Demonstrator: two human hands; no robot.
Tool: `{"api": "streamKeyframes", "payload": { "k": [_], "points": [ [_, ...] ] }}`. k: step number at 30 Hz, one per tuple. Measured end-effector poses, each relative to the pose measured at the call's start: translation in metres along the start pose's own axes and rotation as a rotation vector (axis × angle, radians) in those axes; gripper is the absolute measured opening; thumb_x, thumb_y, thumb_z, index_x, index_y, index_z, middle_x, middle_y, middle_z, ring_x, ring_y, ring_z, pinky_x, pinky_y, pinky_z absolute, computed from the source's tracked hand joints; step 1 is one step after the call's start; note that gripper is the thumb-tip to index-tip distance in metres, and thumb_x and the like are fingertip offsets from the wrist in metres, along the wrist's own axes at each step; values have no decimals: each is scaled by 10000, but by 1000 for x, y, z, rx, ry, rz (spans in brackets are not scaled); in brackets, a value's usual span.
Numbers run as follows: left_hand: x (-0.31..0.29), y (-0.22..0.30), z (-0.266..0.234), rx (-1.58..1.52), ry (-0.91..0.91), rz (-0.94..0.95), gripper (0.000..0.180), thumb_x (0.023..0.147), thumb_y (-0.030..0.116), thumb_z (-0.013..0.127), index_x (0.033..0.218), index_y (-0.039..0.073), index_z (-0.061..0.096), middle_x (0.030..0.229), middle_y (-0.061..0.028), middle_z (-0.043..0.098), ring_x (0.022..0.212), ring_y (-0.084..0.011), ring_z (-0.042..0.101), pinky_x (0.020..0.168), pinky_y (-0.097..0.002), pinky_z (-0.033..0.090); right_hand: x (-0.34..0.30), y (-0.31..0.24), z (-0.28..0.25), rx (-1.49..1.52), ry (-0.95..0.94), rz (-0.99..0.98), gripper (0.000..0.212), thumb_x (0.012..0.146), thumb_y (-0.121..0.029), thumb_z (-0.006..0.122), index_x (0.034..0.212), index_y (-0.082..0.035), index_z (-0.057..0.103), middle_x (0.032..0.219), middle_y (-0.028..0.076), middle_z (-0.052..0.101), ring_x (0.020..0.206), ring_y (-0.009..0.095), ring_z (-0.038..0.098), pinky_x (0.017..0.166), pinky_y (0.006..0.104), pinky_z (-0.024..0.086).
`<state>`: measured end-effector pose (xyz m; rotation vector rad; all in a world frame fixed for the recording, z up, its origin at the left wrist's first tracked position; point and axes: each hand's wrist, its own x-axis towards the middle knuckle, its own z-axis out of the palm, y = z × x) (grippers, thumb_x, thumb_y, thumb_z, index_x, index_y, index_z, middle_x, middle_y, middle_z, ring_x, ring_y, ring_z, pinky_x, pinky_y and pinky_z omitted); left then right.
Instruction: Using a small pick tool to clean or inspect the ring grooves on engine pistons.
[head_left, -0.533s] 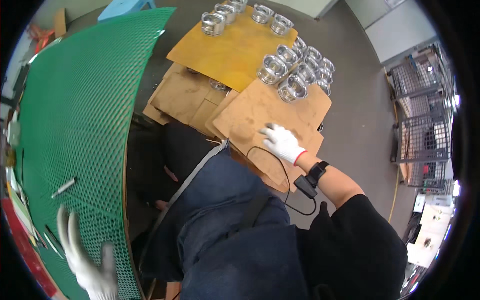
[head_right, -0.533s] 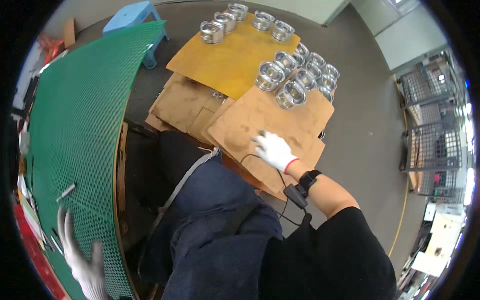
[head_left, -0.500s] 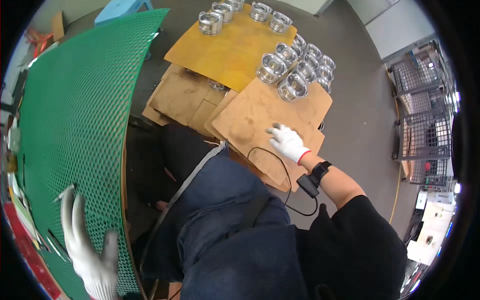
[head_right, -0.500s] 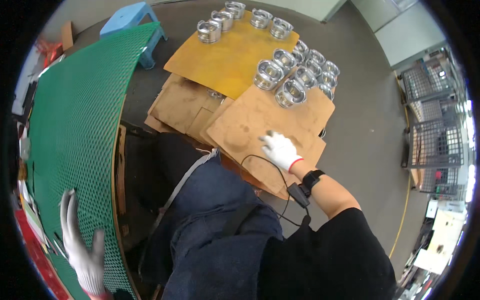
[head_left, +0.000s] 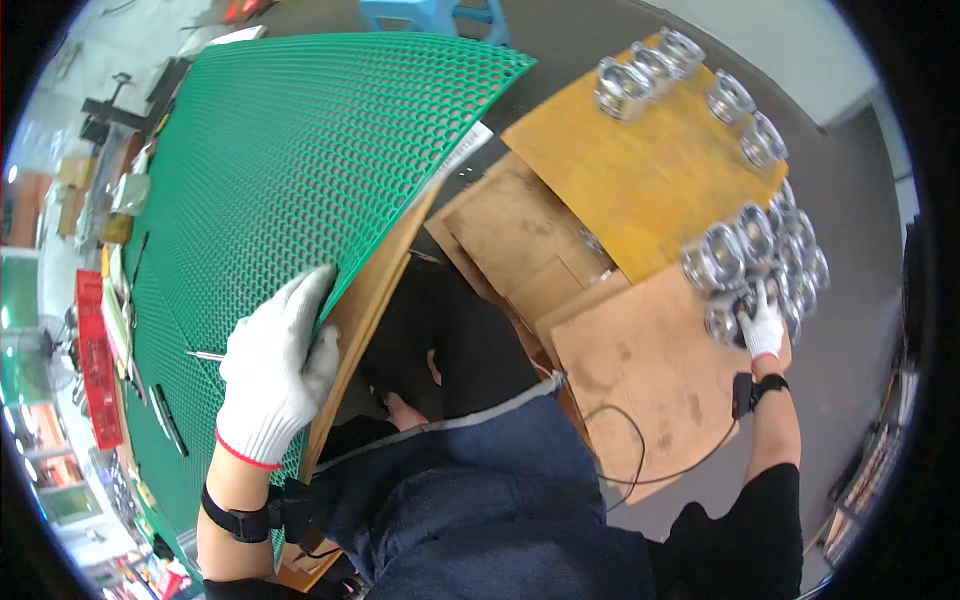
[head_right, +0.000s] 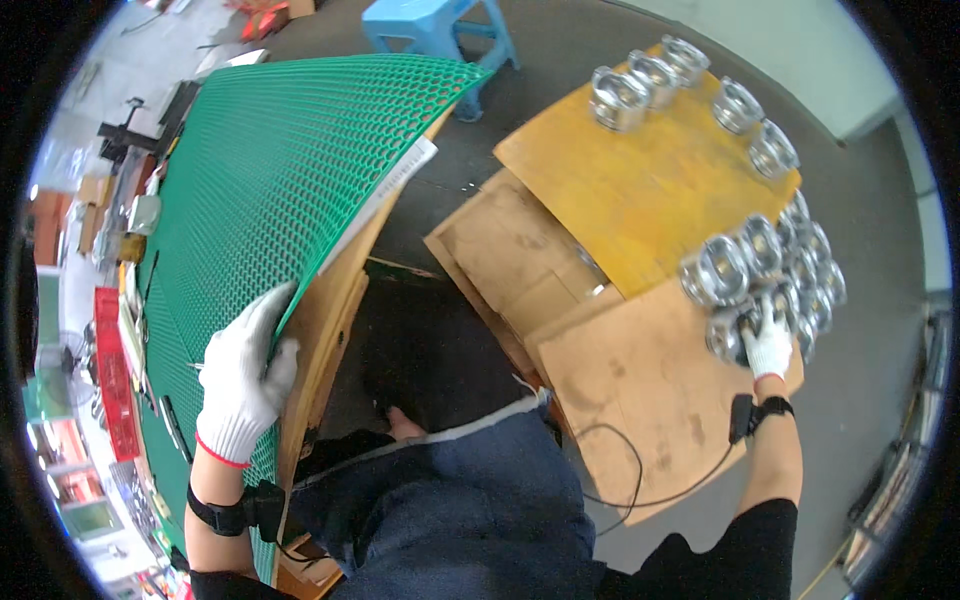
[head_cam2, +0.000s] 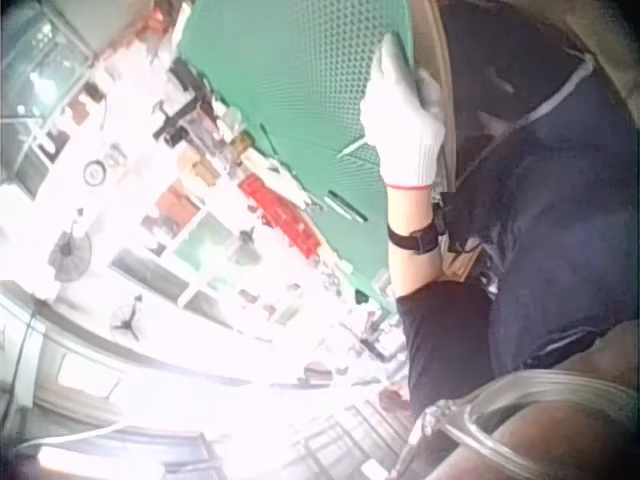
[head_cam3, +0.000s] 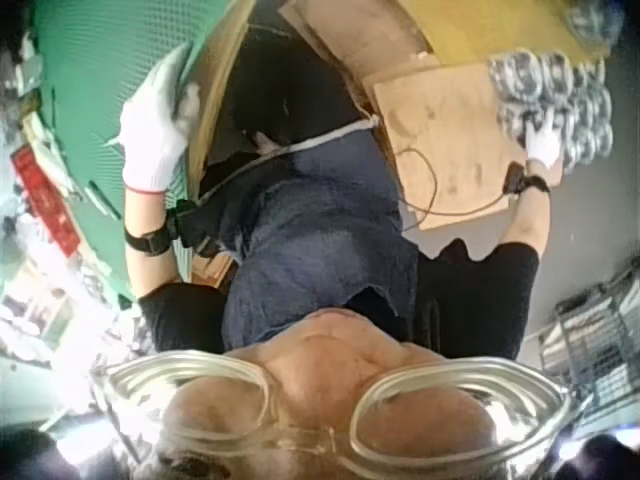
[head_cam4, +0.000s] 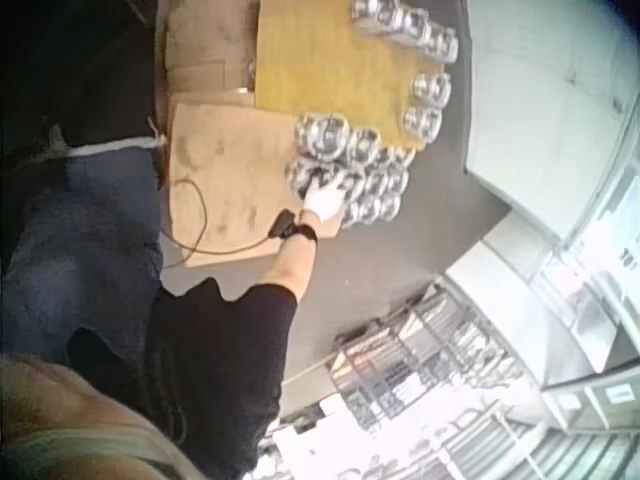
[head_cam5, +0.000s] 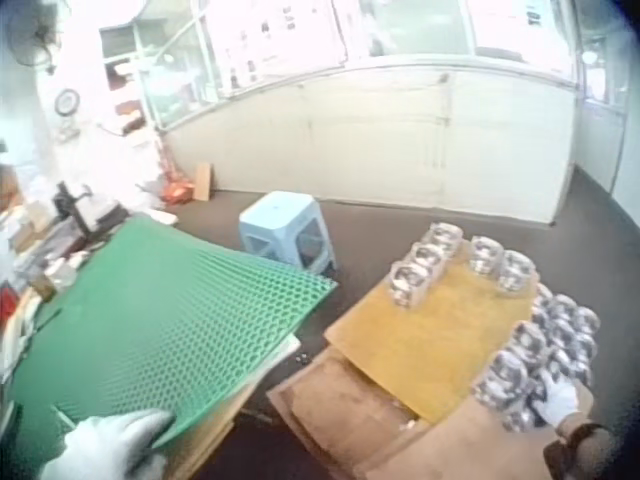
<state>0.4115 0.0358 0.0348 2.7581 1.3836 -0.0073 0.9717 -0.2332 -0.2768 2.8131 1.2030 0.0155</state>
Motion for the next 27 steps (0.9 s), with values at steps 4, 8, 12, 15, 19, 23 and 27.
{"api": "streamKeyframes", "payload": {
  "k": [4,8,12,15,19,23,27],
  "points": [
    [-6,-17,3,-150,47,-126,487,774,31,611,1259,22,566,1106,-223,644,935,-373,658,845,-390,525,18,-11,-8,45,-196,61,896,692,-242,796,1473,-252,355,1218,249,540,1079,412,583,924,450,495],
    [-45,-31,31,-602,366,-400,458,839,58,626,1280,-31,542,1143,-145,651,1036,-235,624,918,-337,480,32,3,-4,85,-287,80,893,656,-215,828,1439,-274,403,1254,246,522,1100,407,582,935,441,502],
    [-30,-36,26,-986,159,-650,453,867,40,609,1300,-55,517,1196,-112,618,1083,-191,573,968,-330,443,49,4,13,146,-413,151,846,632,-33,789,1386,-226,456,1404,253,400,1318,407,416,1054,416,424],
    [-35,-32,26,-983,208,-625,434,867,41,598,1285,-55,529,1162,-116,630,1073,-196,578,957,-328,443,41,30,33,238,-194,12,765,653,11,734,1342,-220,494,1362,246,426,1266,413,457,1036,418,428],
    [-24,-41,29,-816,125,-410,420,856,43,605,1259,-59,548,1142,-134,642,1058,-204,591,939,-323,452,38,39,42,84,-144,-27,598,711,-91,722,1280,-172,556,1283,267,506,1155,427,534,969,444,457],
    [-15,-38,35,-576,259,-166,357,838,115,636,1180,12,614,1085,-189,657,1008,-323,640,877,-375,510,-2,-28,-12,63,-129,-24,435,731,-184,706,1155,-130,626,1043,286,628,946,456,625,846,485,505],
    [-12,-14,25,-398,190,-93,432,766,208,679,1166,55,626,1169,-143,618,1058,-337,594,889,-429,495,-54,-48,-40,290,-281,-21,455,697,-131,711,1140,-91,614,980,234,667,923,393,647,843,429,497]
  ]
}}
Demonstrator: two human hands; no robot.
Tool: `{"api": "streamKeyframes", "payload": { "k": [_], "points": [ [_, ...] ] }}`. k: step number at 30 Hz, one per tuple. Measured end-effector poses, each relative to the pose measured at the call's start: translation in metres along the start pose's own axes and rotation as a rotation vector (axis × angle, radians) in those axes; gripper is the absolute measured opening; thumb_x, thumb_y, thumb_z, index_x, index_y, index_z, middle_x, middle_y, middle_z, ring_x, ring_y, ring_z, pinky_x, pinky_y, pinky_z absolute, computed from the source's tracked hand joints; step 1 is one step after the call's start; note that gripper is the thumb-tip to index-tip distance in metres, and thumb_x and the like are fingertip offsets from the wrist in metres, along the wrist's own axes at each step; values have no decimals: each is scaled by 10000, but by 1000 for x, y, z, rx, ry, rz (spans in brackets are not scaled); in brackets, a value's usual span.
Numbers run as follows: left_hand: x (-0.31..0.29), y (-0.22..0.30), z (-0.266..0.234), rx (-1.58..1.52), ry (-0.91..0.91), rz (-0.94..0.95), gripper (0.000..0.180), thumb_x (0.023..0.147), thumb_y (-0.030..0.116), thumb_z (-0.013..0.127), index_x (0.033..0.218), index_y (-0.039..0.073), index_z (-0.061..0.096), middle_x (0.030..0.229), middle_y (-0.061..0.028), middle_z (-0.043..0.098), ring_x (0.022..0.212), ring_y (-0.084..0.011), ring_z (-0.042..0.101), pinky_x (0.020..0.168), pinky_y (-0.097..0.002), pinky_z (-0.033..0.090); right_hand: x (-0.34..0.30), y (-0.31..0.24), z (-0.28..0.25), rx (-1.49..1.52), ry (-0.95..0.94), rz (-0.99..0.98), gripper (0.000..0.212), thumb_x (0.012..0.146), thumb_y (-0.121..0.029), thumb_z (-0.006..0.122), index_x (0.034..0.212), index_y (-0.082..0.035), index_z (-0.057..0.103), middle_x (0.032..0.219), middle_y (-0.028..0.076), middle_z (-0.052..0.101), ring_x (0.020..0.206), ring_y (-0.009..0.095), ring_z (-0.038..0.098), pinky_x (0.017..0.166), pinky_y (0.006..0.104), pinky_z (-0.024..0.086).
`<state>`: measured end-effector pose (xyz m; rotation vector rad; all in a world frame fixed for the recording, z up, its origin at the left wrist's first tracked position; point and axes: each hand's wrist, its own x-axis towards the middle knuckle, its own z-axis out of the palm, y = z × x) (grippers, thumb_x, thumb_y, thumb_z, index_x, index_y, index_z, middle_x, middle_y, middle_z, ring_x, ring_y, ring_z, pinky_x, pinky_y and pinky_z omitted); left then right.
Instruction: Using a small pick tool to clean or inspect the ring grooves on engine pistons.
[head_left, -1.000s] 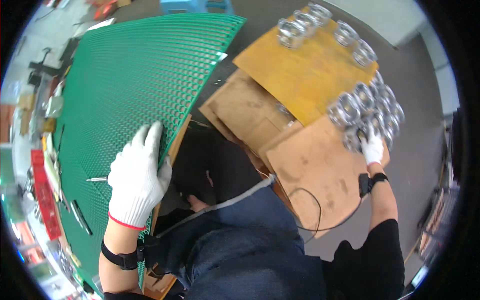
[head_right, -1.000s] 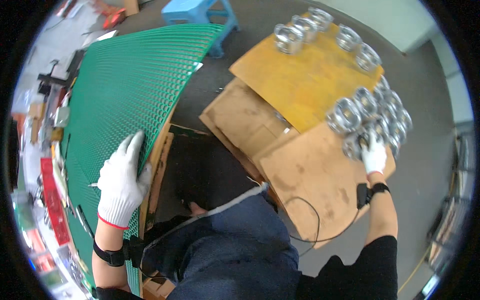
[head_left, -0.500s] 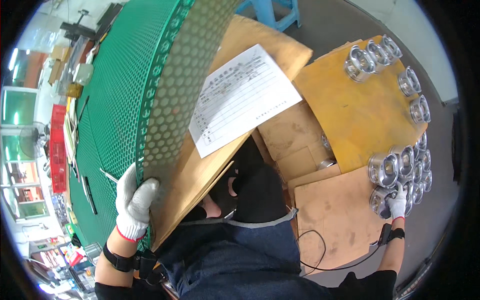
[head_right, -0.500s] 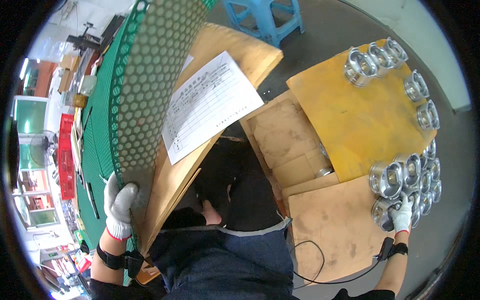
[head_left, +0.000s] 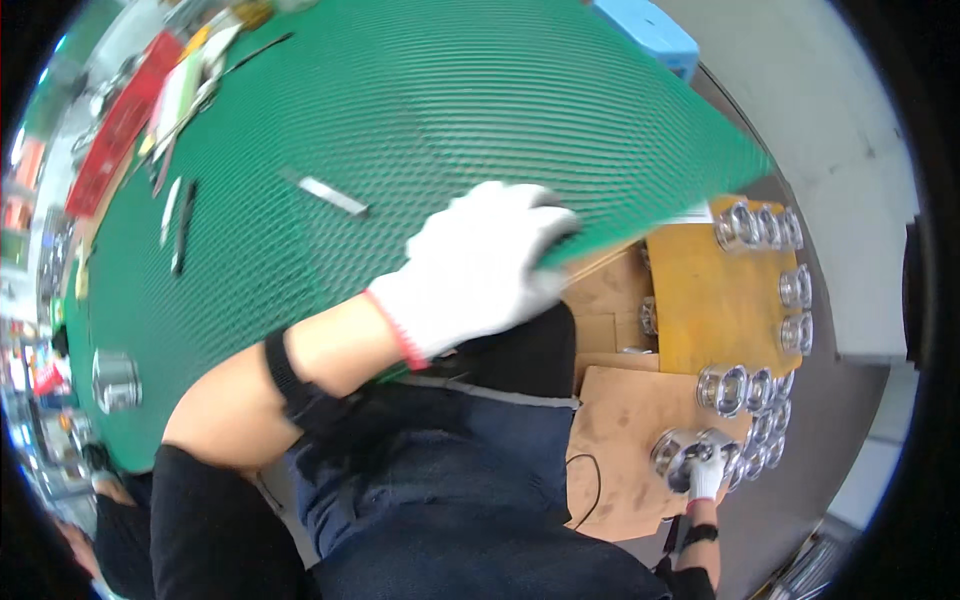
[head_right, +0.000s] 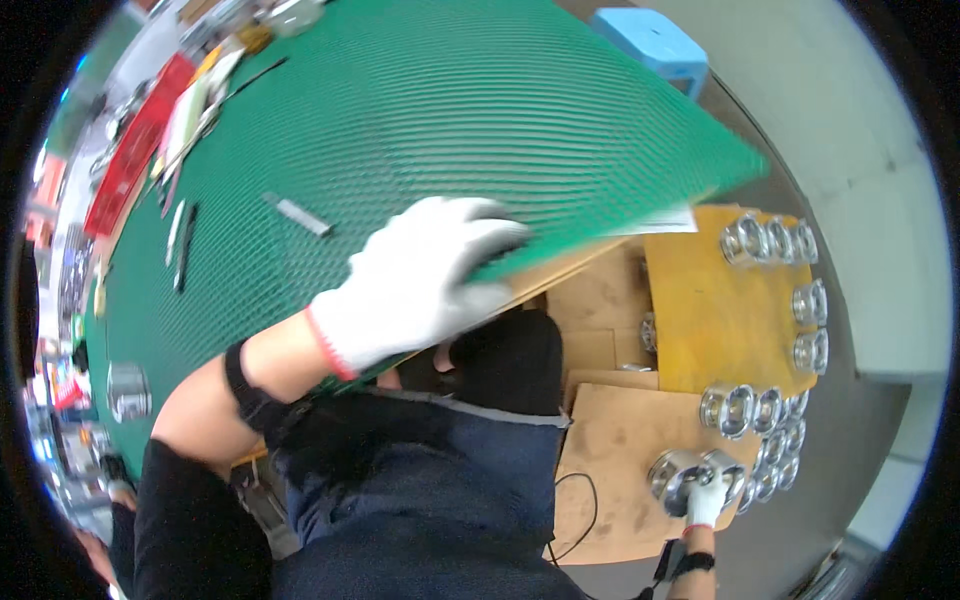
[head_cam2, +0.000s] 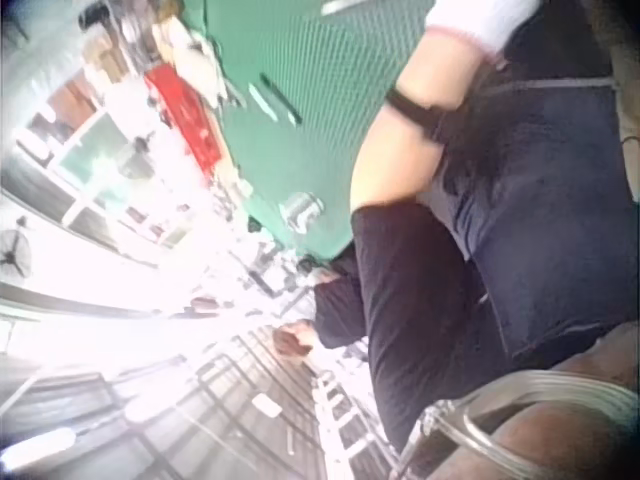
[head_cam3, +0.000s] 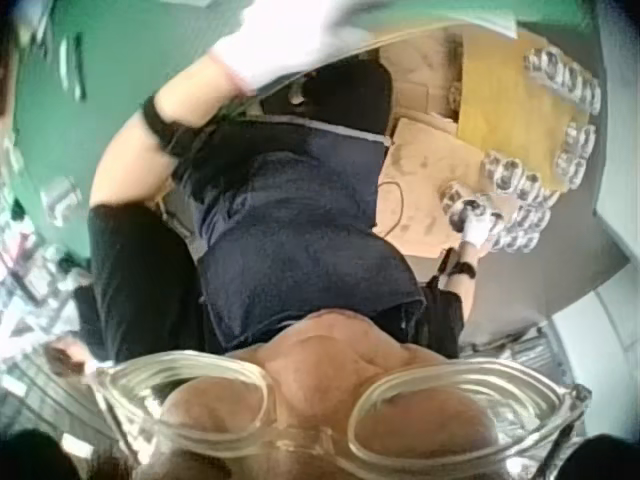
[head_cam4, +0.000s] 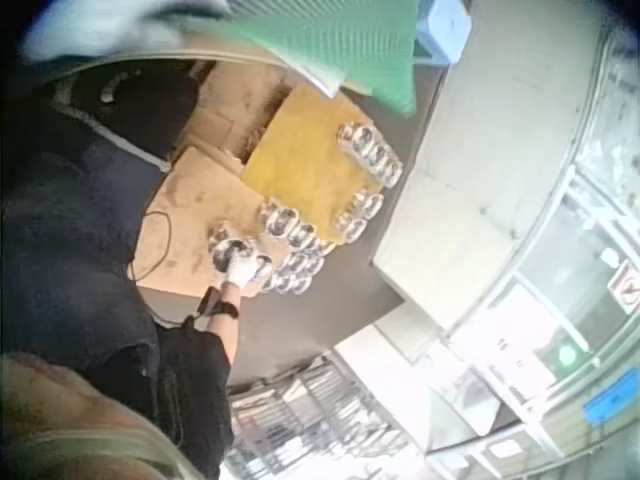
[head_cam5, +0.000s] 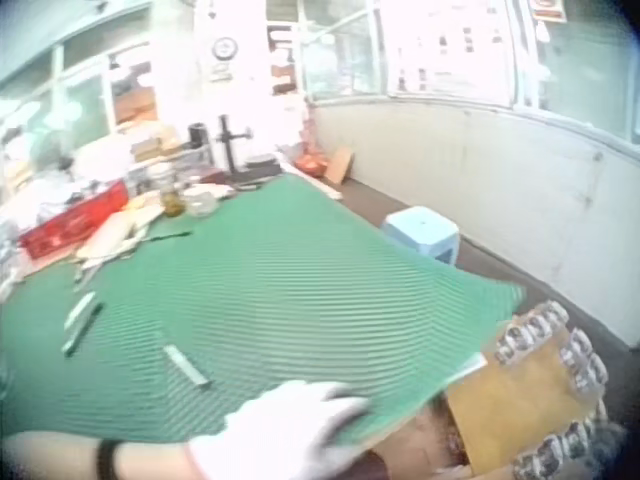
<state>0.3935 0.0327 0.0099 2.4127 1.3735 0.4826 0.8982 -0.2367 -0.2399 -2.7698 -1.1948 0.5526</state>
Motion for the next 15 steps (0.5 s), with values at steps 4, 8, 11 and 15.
{"api": "streamKeyframes", "payload": {
  "k": [4,8,11,15],
  "points": [
    [-51,33,-2,-42,-95,267,518,757,310,710,1191,61,577,1202,-159,547,1100,-383,543,898,-487,485,-61,-71,-19,21,-98,57,542,658,-101,731,1179,-37,598,1109,196,633,989,329,629,902,349,484],
    [-135,43,-28,-122,-267,364,493,782,322,702,1193,80,578,1210,-128,574,1092,-337,573,915,-442,494,-129,-165,-80,277,-196,-312,423,707,-22,675,1125,-57,625,1011,133,663,926,228,648,844,326,493],
    [-205,26,-49,-156,-186,283,460,800,294,693,1190,74,589,1205,-130,610,1087,-319,596,925,-429,498,-171,-224,-122,337,-171,-907,388,714,2,693,1092,-56,627,1053,123,606,944,205,630,871,319,486],
    [-300,-6,-71,-264,-7,43,440,801,226,689,1189,43,593,1198,-138,623,1095,-335,599,936,-426,490,-236,-343,-165,382,-243,-1270,252,652,21,773,864,-102,713,1236,214,540,1104,346,587,949,415,460]
  ]
}}
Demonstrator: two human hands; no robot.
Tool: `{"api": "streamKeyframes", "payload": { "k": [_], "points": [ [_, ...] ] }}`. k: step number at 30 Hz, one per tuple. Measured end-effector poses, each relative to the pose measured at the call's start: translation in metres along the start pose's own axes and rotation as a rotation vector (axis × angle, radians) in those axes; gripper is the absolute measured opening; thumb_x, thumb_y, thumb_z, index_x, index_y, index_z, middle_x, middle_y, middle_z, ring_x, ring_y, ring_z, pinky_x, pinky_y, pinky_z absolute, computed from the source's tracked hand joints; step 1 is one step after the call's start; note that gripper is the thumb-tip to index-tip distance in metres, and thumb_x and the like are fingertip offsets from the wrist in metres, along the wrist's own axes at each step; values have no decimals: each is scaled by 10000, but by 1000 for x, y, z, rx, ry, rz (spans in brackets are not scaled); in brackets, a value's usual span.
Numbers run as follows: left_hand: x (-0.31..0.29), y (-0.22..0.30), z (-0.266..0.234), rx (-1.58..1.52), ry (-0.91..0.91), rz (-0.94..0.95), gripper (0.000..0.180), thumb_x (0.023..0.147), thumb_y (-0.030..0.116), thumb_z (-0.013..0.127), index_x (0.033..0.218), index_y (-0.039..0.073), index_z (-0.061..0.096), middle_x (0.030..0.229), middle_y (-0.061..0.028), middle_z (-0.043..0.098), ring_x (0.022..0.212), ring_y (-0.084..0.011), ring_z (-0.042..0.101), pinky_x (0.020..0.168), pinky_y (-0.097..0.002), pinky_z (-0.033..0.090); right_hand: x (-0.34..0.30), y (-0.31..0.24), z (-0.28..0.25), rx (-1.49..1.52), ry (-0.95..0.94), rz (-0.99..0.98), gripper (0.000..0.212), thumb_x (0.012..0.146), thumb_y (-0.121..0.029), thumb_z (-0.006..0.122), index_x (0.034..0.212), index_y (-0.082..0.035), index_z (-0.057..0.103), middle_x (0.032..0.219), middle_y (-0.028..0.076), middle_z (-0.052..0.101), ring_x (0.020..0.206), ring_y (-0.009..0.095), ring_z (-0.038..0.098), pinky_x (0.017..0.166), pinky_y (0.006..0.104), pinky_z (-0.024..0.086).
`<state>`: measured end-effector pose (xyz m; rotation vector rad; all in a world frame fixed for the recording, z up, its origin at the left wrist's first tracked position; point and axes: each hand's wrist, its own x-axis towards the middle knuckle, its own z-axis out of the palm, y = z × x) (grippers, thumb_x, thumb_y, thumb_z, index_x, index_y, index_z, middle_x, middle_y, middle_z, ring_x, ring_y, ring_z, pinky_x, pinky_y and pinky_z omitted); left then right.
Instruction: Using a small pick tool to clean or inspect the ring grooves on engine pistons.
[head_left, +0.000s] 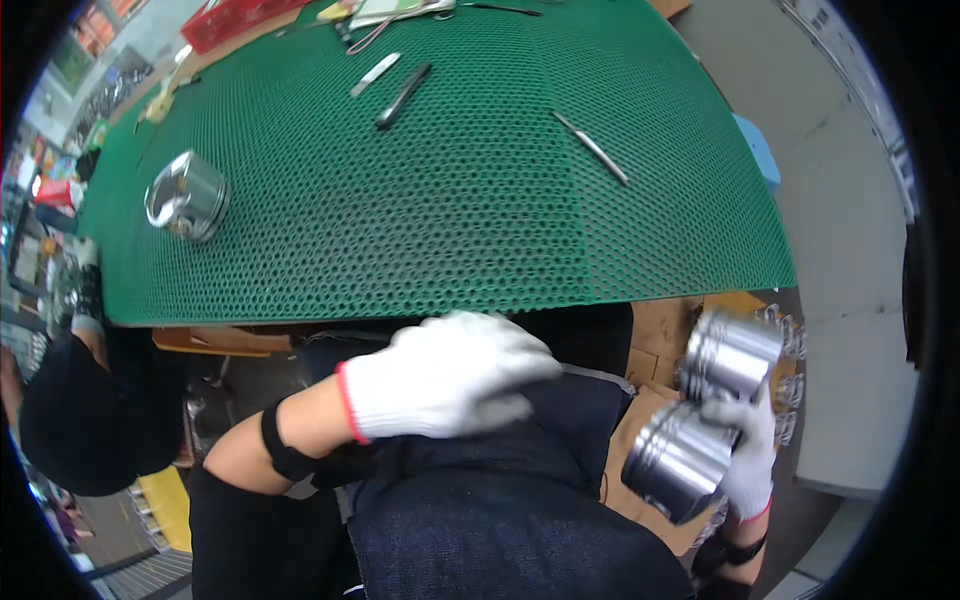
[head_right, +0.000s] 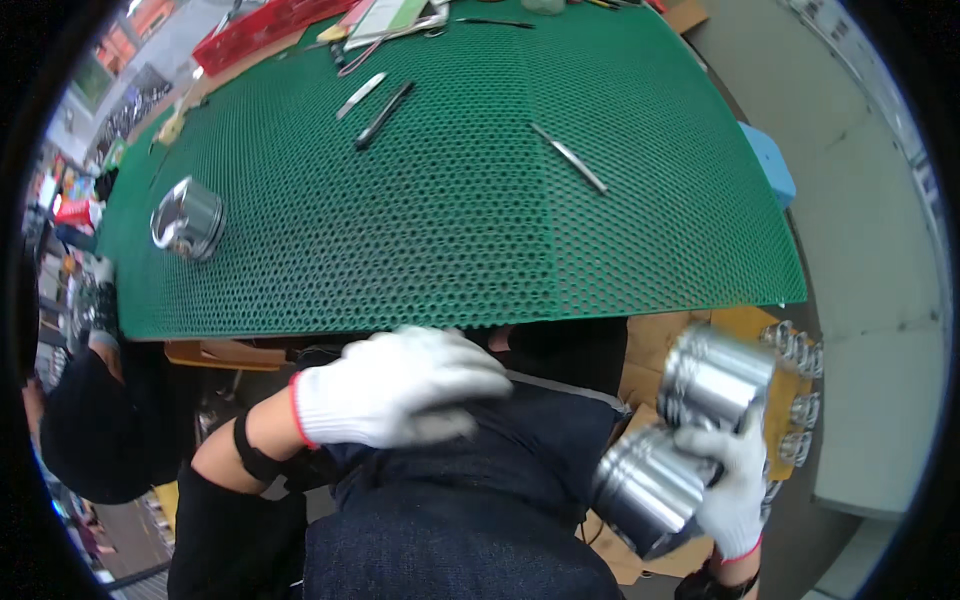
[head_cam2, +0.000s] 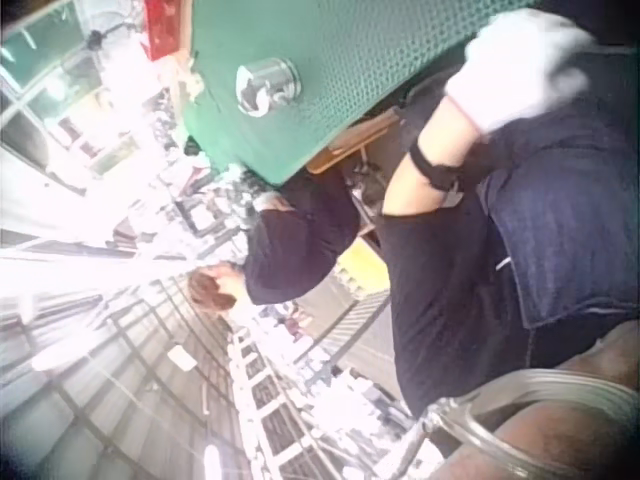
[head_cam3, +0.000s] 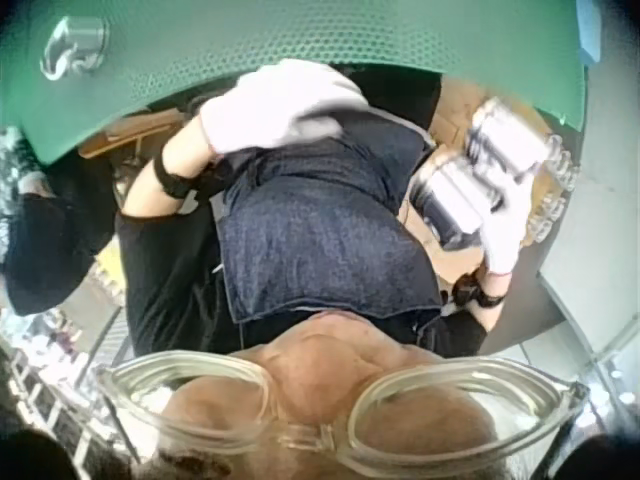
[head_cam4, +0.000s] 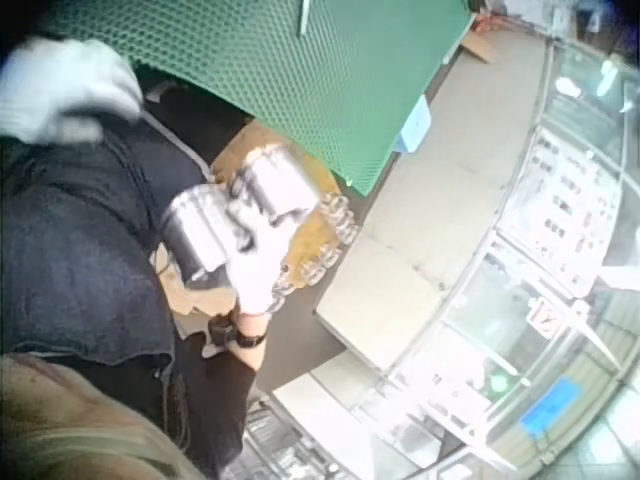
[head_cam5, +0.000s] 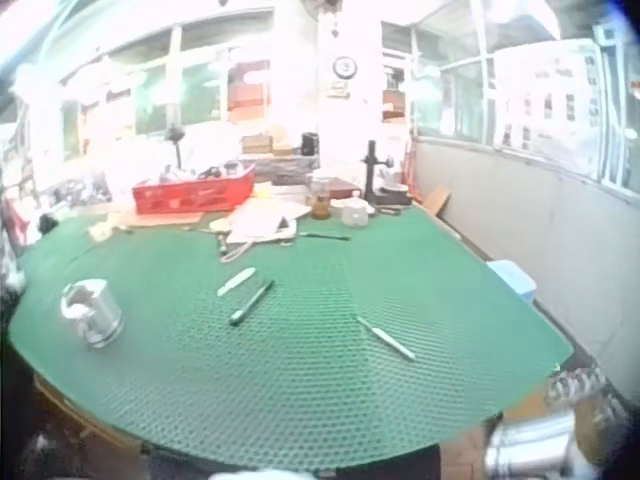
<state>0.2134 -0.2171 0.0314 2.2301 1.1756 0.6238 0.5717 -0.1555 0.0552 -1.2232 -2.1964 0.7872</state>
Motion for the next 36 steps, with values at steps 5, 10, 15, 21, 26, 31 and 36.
{"api": "streamKeyframes", "payload": {
  "k": [5,10,15,21,26,31,36],
  "points": [
    [-119,-9,-35,79,458,-417,421,755,61,674,1169,5,618,1167,-161,641,1087,-327,613,935,-390,491,143,-96,61,-264,-129,-540,350,703,77,597,957,-137,704,1057,125,614,1015,352,595,886,429,487],
    [-186,-18,-34,-81,707,-657,422,731,23,673,1151,1,631,1172,-161,649,1052,-314,635,899,-361,501,254,-150,155,-488,-243,-431,367,761,-191,619,1123,-207,678,1001,153,674,975,328,647,844,425,536],
    [-204,-29,-30,88,732,-626,373,732,31,654,1105,13,655,1105,-149,680,1028,-326,639,904,-390,493,292,-174,178,-745,-361,-653,628,738,-352,680,1338,-228,544,1113,162,636,969,305,654,847,427,542],
    [-157,-31,-58,245,702,-508,285,713,38,634,996,24,667,1022,-126,685,931,-336,644,900,-452,491,330,-82,118,-414,68,-566,384,889,-308,615,1255,-191,617,1179,124,625,1098,314,611,934,375,497],
    [-44,-46,-99,419,384,-71,376,596,48,679,972,30,663,1040,-122,640,1024,-347,602,961,-583,456,322,8,126,-675,-100,-429,290,936,-254,546,1213,-195,608,936,130,624,899,323,625,803,426,514],
    [-8,-58,-80,712,334,-262,383,668,39,678,1036,81,582,1048,-99,641,995,-291,622,919,-408,473,306,-9,155,-914,60,-571,339,860,-103,539,1177,-197,618,841,115,597,780,297,628,664,428,526],
    [-48,-50,-68,793,526,-414,387,647,100,732,1007,55,599,962,-130,630,880,-301,634,848,-426,497,291,-7,140,-656,56,-358,382,853,-74,513,1212,-172,596,911,156,594,823,365,628,745,452,534]
  ]
}}
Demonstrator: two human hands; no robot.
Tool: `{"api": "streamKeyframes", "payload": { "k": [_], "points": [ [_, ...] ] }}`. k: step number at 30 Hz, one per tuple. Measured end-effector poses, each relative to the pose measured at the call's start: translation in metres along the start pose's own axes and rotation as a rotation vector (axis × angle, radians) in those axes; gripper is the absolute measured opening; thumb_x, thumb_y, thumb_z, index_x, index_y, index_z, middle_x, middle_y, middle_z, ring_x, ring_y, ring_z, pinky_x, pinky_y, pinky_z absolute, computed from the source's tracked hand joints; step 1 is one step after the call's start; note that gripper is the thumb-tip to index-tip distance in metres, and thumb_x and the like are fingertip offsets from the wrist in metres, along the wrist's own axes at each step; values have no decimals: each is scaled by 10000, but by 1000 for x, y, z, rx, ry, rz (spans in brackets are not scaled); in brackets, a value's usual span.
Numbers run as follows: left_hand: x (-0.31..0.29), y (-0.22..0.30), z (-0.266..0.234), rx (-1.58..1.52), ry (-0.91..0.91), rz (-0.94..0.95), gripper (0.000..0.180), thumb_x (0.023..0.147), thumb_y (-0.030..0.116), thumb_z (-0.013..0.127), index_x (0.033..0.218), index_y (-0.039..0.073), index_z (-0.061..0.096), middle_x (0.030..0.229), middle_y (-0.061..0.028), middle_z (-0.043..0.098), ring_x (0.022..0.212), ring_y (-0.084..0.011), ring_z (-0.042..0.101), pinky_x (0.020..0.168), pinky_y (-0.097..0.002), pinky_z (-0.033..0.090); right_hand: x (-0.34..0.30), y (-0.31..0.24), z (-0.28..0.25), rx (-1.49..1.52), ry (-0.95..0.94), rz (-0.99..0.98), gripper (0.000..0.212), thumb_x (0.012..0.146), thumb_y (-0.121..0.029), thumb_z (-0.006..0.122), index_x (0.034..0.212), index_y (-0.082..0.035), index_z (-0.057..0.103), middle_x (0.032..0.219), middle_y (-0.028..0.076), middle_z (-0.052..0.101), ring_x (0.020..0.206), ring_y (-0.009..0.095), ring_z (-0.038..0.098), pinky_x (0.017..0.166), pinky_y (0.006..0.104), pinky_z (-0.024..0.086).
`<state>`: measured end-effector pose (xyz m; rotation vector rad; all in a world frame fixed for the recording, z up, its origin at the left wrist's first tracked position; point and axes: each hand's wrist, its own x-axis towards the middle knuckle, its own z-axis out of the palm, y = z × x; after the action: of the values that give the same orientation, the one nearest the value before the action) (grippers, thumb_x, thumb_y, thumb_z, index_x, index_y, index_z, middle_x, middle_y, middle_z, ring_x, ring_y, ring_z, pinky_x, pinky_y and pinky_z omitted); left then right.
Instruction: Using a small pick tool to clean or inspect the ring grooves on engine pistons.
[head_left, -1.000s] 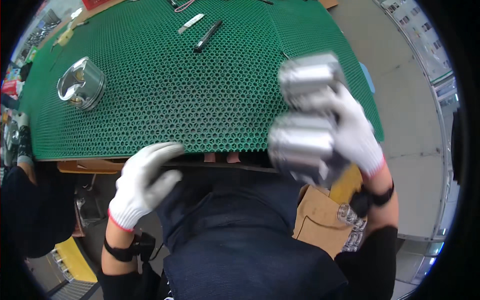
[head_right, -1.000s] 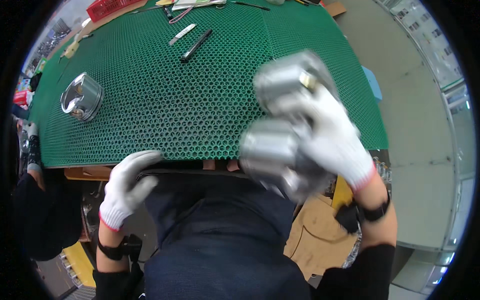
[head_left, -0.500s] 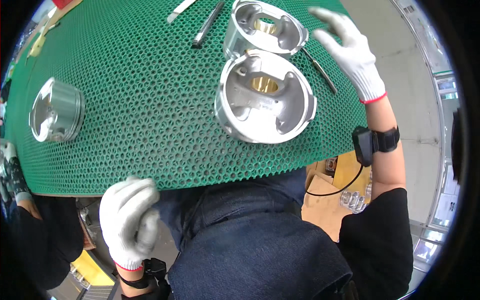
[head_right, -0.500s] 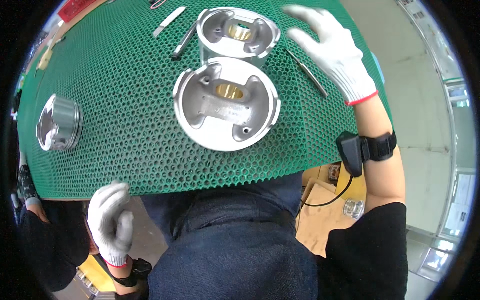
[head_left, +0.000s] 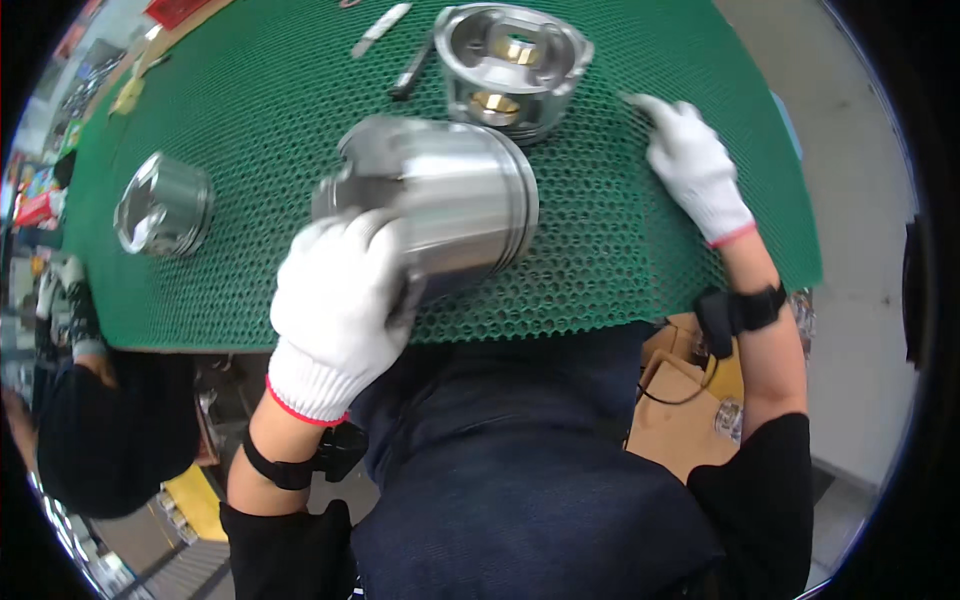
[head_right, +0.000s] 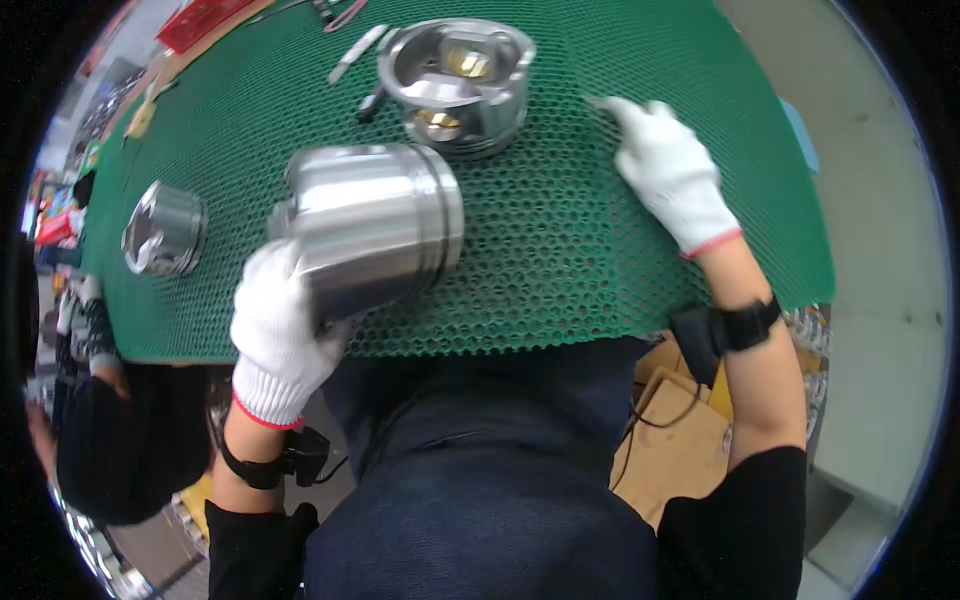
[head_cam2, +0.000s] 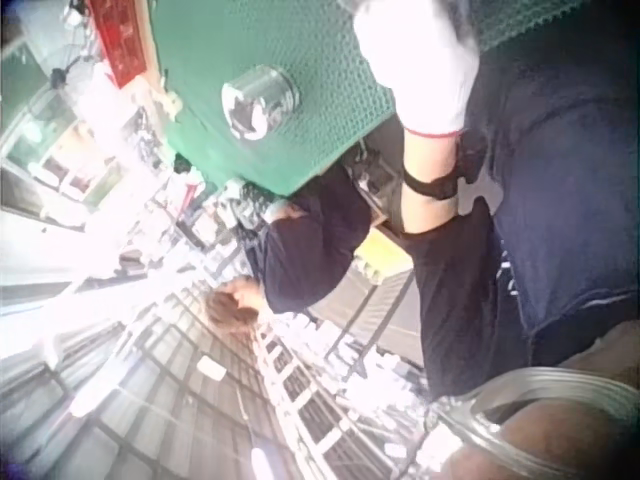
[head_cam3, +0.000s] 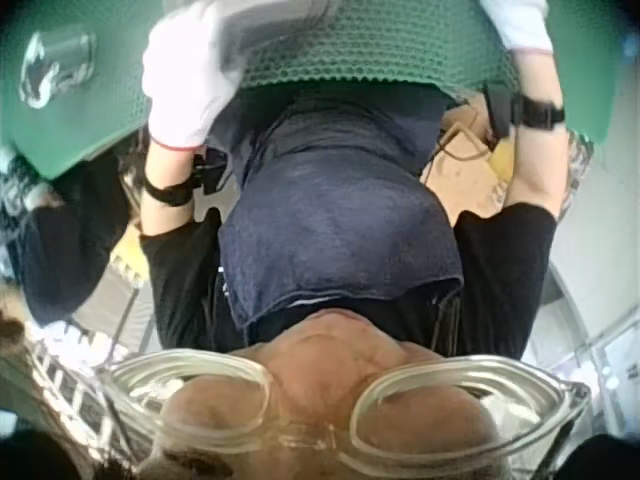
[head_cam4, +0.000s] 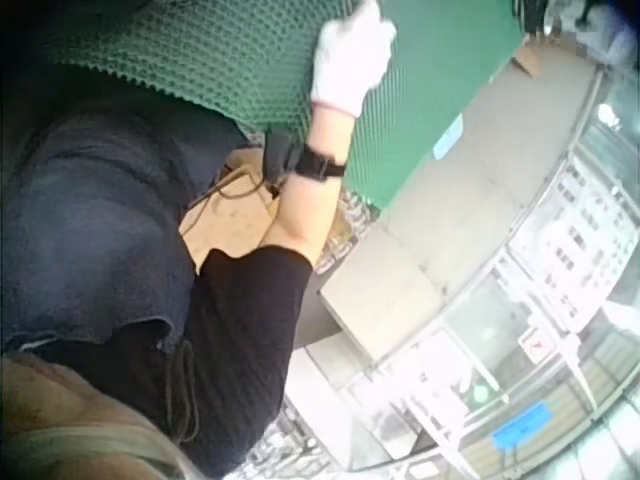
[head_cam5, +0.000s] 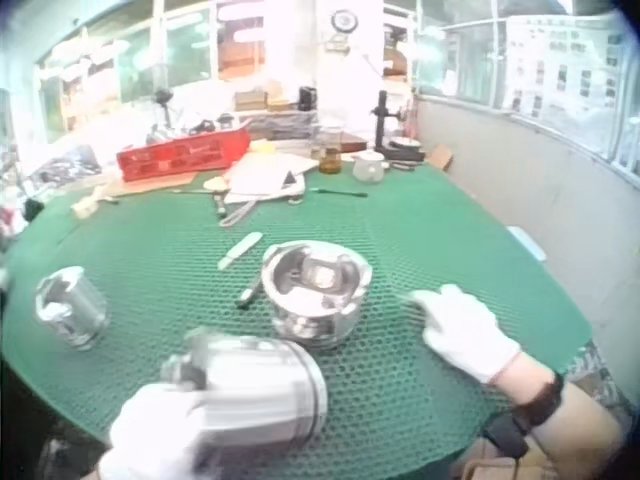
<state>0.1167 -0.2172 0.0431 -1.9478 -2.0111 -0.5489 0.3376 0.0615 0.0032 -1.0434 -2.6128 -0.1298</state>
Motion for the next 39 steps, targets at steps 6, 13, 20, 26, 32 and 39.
{"api": "streamKeyframes", "payload": {
  "k": [6,13,20,26,32,39],
  "points": [
    [-115,-10,36,-516,162,-470,276,880,235,656,1079,45,677,1043,-140,695,981,-317,678,867,-385,529,-49,-50,-53,1293,-149,415,419,925,-104,428,1320,10,510,918,76,584,581,48,524,434,158,402],
    [-135,-13,63,-371,195,-272,214,867,189,617,1017,68,711,958,-92,722,872,-285,703,775,-367,553,-86,-103,-35,1780,-579,438,444,960,-272,544,1271,43,502,714,44,529,444,68,455,334,192,333],
    [-126,-10,41,-415,189,-370,241,866,177,626,1075,71,679,1078,-108,676,1001,-307,653,855,-393,522,-95,-98,-21,2047,-444,439,422,967,-258,566,1277,17,485,744,46,521,475,96,473,345,207,343],
    [-28,-31,-25,-45,245,215,449,587,106,731,1025,60,644,1092,-155,626,1034,-340,611,885,-415,504,-95,-89,-23,2093,-343,519,430,984,-282,542,1317,-24,453,842,69,577,475,84,462,349,192,332],
    [-34,-61,17,-571,147,-458,500,747,235,771,1178,36,616,1191,-170,631,1161,-331,582,994,-416,475,-108,-108,-61,1616,-474,437,304,942,-114,500,1198,12,608,783,53,612,528,44,495,434,167,392],
    [8,40,-15,48,61,191,485,677,124,688,1146,49,591,1121,-108,619,1044,-293,609,972,-443,477,-98,-119,-60,1016,16,-226,150,809,-43,653,951,-43,705,761,81,619,668,188,599,611,296,479]
  ]
}}
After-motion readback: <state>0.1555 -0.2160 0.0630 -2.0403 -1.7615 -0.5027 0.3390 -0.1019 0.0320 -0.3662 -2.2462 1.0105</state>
